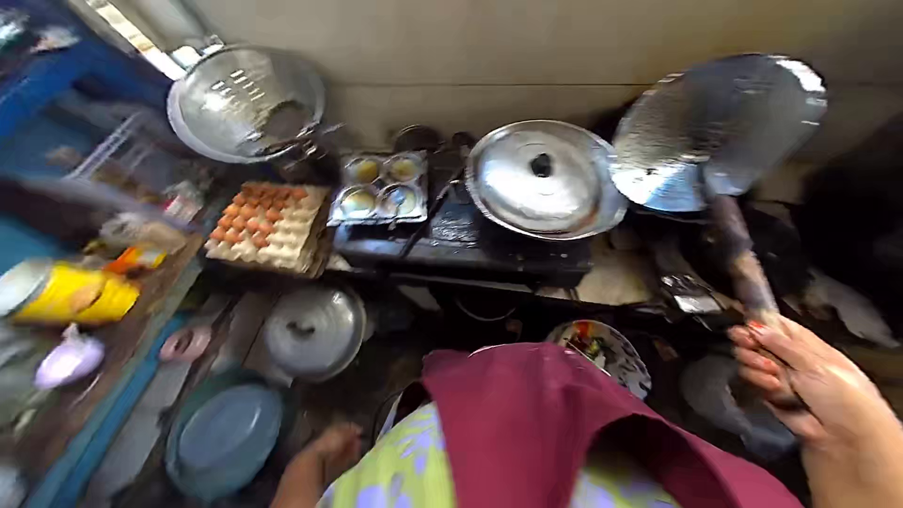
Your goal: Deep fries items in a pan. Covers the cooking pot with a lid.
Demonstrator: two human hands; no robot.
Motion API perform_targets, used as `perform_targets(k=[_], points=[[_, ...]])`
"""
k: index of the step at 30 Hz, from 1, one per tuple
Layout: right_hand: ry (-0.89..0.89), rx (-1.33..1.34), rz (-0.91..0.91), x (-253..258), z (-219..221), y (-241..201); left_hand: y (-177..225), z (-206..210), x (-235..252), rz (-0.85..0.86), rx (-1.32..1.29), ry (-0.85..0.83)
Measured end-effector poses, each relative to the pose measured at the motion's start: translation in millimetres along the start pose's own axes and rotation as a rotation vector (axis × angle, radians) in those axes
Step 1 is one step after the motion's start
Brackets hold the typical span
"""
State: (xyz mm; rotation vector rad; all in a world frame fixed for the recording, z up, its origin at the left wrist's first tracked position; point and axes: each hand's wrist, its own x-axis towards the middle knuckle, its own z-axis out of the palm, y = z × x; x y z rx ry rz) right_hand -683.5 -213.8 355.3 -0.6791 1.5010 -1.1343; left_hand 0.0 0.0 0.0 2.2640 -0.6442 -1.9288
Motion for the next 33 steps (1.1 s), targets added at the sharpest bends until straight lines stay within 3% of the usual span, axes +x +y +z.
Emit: perform_targets(k=[3, 6, 11, 14, 17, 20, 23, 28, 33], points=[[-0.090, -0.046, 0.047, 2.5, 2.7, -7.2, 109.1, 5.7, -90.1, -0.063, 0.083, 0.201], [-0.098, -0.050, 0.045, 3.5, 8.3, -14.4, 150.9, -13.1, -91.4, -0.009, 0.214, 0.355], [-0.072, -0.072, 0.088, 6.1, 6.9, -24.0, 174.4, 4.5, -63.3, 0.064, 0.317, 0.382], [-0.019, -0.052, 0.061, 7.1, 5.5, -21.8, 168.2, 39.6, -45.8, 0.107, 0.294, 0.267], [0.080, -0.021, 0.038, 3.0, 12.5, -20.2, 141.6, 57.8, -16.3, 0.109, 0.547, 0.188], [0.150, 0.000, 0.052, -1.4, 23.5, -21.7, 113.0, 44.6, 7.5, -0.011, 0.660, 0.228], [0.168, 0.025, 0.054, -3.9, 29.7, -22.4, 105.7, 10.4, 9.3, -0.066, 0.522, 0.416], [0.195, -0.015, 0.036, -8.8, 42.4, -18.1, 150.2, -31.1, -6.3, -0.086, 0.614, 0.565], [0.226, -0.105, -0.018, -13.7, 55.1, -4.4, 243.1, -29.7, -43.6, 0.202, 0.351, 0.831]])
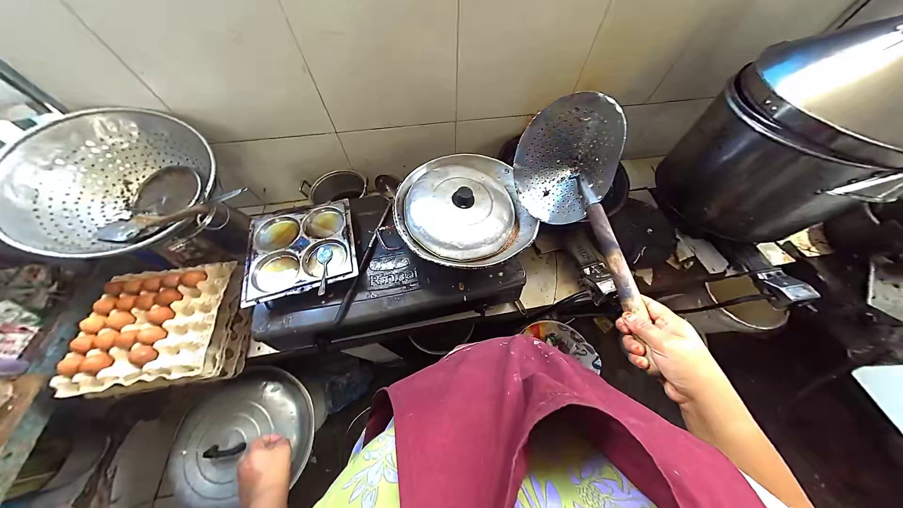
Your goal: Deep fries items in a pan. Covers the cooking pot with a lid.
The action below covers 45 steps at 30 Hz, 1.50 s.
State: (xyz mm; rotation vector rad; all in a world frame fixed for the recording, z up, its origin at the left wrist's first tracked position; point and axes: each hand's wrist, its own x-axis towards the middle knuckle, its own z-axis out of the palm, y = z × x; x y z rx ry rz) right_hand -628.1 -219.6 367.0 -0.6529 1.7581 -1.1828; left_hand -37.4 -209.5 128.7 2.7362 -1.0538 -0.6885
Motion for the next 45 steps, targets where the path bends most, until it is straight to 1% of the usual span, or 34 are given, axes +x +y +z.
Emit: perform_targets(k=[2, 5, 7, 9, 12, 15, 17, 18, 21, 23, 25, 30, 34, 37, 39, 42, 45], points=[[0.007, -0.005, -0.027, -3.6, 2.7, 5.6, 49.6, -28.5, -1.9, 0.117, -0.062, 0.130], [0.019, -0.007, -0.028, -8.0, 4.7, 8.6, 126.5, -70.6, -0.4, 0.411, -0.073, 0.309], [0.027, -0.011, -0.027, -11.3, 5.5, 9.9, 182.0, -94.2, -1.8, 0.618, -0.066, 0.389], [0.045, -0.010, -0.024, -15.4, 7.1, 10.9, 240.9, -108.9, -7.9, 0.804, -0.082, 0.409], [0.067, 0.008, -0.020, -22.1, 9.6, 14.0, 330.3, -115.7, -25.9, 1.103, -0.095, 0.275], [0.079, 0.025, -0.016, -28.9, 11.2, 15.3, 419.5, -97.9, -48.8, 1.345, 0.041, 0.084], [0.087, 0.036, -0.016, -34.4, 14.6, 14.0, 472.0, -74.5, -60.3, 1.459, 0.180, -0.030], [0.091, 0.039, -0.015, -36.9, 16.7, 12.4, 495.2, -62.1, -64.4, 1.506, 0.259, -0.059], [0.092, 0.028, -0.006, -42.2, 21.2, 7.1, 549.0, -27.1, -67.2, 1.566, 0.482, -0.072], [0.091, 0.008, -0.010, -43.8, 22.6, 5.3, 568.8, -11.6, -63.7, 1.547, 0.567, -0.081], [0.099, -0.012, -0.016, -45.6, 24.2, 4.0, 579.6, -4.7, -62.5, 1.511, 0.636, -0.105], [0.108, -0.048, 0.005, -48.0, 30.2, 0.2, 594.9, 3.3, -65.7, 1.496, 0.734, -0.093], [0.117, -0.059, 0.013, -45.9, 34.6, -2.0, 604.7, 0.9, -66.2, 1.459, 0.787, -0.122], [0.116, -0.111, 0.005, -39.7, 34.2, -4.0, 612.9, -12.6, -45.6, 1.495, 0.639, -0.114], [0.096, -0.167, 0.004, -33.3, 34.2, -7.2, 617.5, -34.4, -30.4, 1.480, 0.515, -0.097], [0.046, -0.251, -0.011, -16.5, 36.0, -9.9, 615.1, -69.0, -12.9, 1.385, 0.335, -0.069], [0.004, -0.359, -0.024, 4.9, 41.9, -8.3, 600.8, -88.0, -12.8, 1.262, 0.163, -0.082]])
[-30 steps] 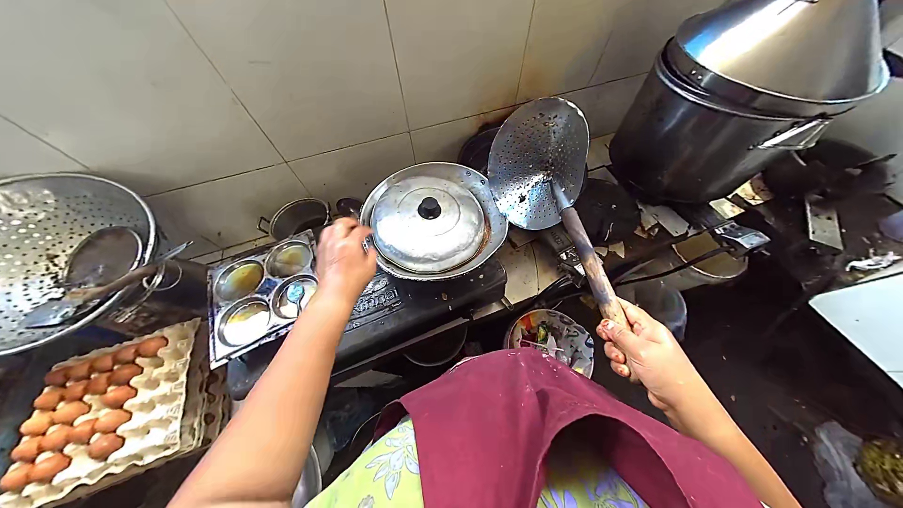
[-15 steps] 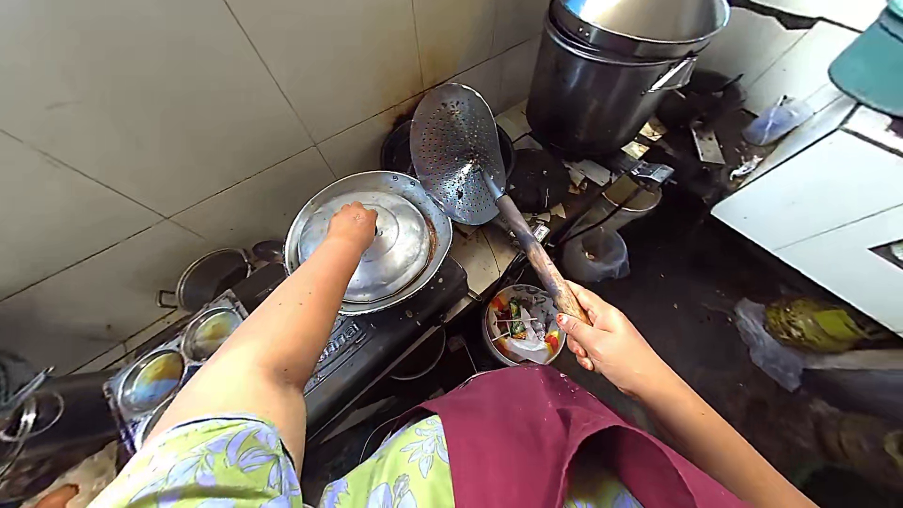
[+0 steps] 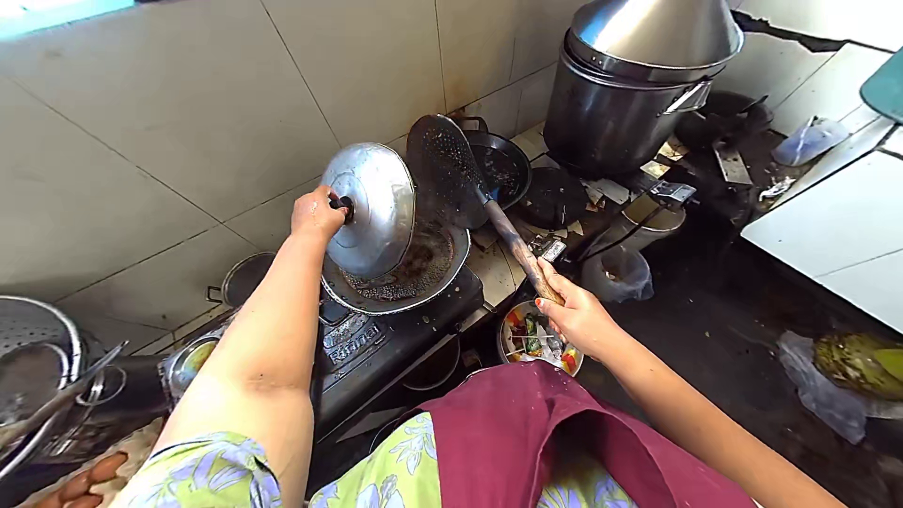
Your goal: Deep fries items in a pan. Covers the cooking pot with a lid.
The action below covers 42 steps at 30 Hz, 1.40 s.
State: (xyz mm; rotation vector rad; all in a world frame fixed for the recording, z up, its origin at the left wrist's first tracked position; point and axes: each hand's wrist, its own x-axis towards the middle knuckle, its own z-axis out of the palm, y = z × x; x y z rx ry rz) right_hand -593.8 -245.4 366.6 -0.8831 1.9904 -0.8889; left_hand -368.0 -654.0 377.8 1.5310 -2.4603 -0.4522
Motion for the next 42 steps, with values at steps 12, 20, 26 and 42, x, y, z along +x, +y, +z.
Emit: perform_targets(k=[12, 20, 26, 42], points=[[-0.019, -0.335, -0.057, 59.2, 11.2, -5.3, 44.5, 34.4, -36.9, -0.085, 0.083, -0.065], [-0.114, -0.302, 0.021, 87.3, 11.9, -1.1, 56.6, 48.4, -43.1, -0.076, 0.129, -0.084], [-0.195, -0.217, 0.146, 77.9, 3.3, -30.9, 71.1, 50.7, -51.1, -0.110, 0.153, -0.079], [-0.402, 0.125, 0.305, 60.6, -21.4, -46.3, 52.9, 44.0, -56.2, -0.125, 0.042, -0.060]])
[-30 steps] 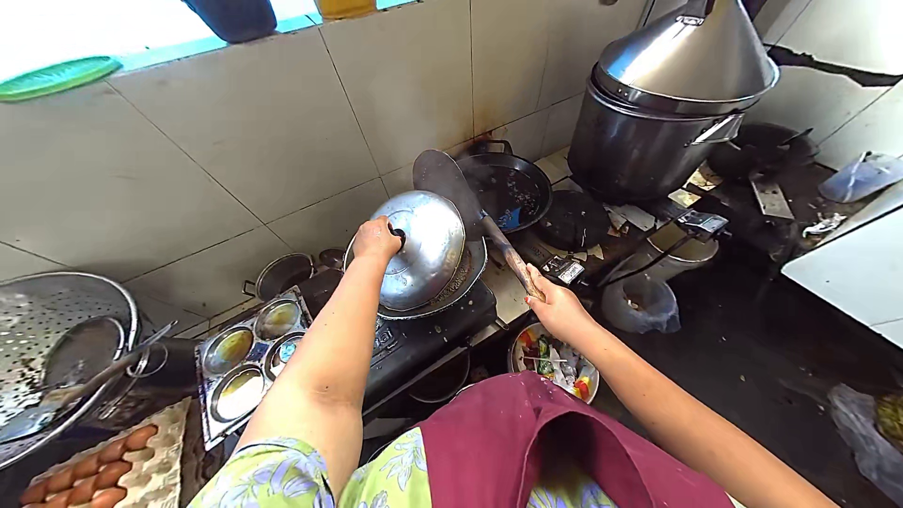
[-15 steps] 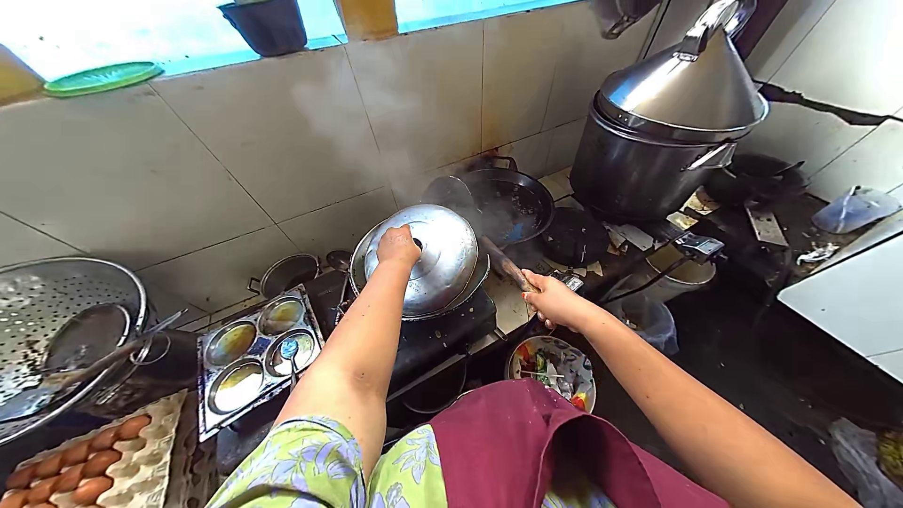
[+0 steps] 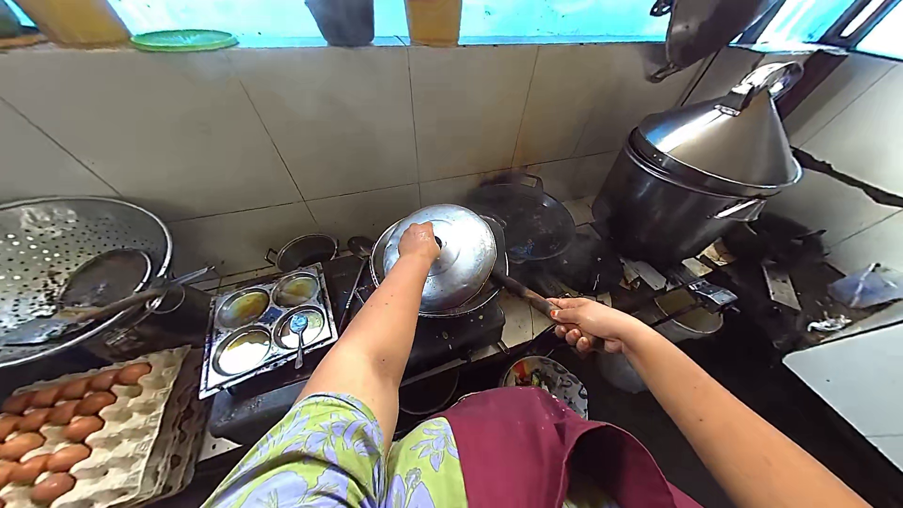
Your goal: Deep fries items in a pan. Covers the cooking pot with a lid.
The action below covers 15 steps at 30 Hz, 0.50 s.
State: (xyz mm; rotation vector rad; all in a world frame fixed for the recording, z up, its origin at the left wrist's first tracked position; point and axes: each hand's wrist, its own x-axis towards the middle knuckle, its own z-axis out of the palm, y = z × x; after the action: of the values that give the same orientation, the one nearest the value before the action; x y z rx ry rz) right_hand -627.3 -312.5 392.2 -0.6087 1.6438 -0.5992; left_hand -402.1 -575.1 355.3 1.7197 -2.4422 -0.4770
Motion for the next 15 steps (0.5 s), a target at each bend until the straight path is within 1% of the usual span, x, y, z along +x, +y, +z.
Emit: perform_targets(k=[2, 7, 12, 15], points=[[-0.021, 0.062, 0.038, -0.6, 2.5, -2.6, -1.6, 1.1, 1.1, 0.005, -0.005, 0.001], [-0.032, 0.164, 0.053, 20.4, 31.0, 6.4, -6.0, -0.1, 2.1, 0.023, -0.020, 0.011], [-0.079, 0.276, 0.115, 6.3, 19.8, -0.2, -12.5, -2.6, 3.5, 0.027, -0.032, 0.028], [-0.097, 0.289, 0.136, 14.7, 33.5, -3.9, -15.9, -3.8, 4.2, 0.028, -0.034, 0.034]])
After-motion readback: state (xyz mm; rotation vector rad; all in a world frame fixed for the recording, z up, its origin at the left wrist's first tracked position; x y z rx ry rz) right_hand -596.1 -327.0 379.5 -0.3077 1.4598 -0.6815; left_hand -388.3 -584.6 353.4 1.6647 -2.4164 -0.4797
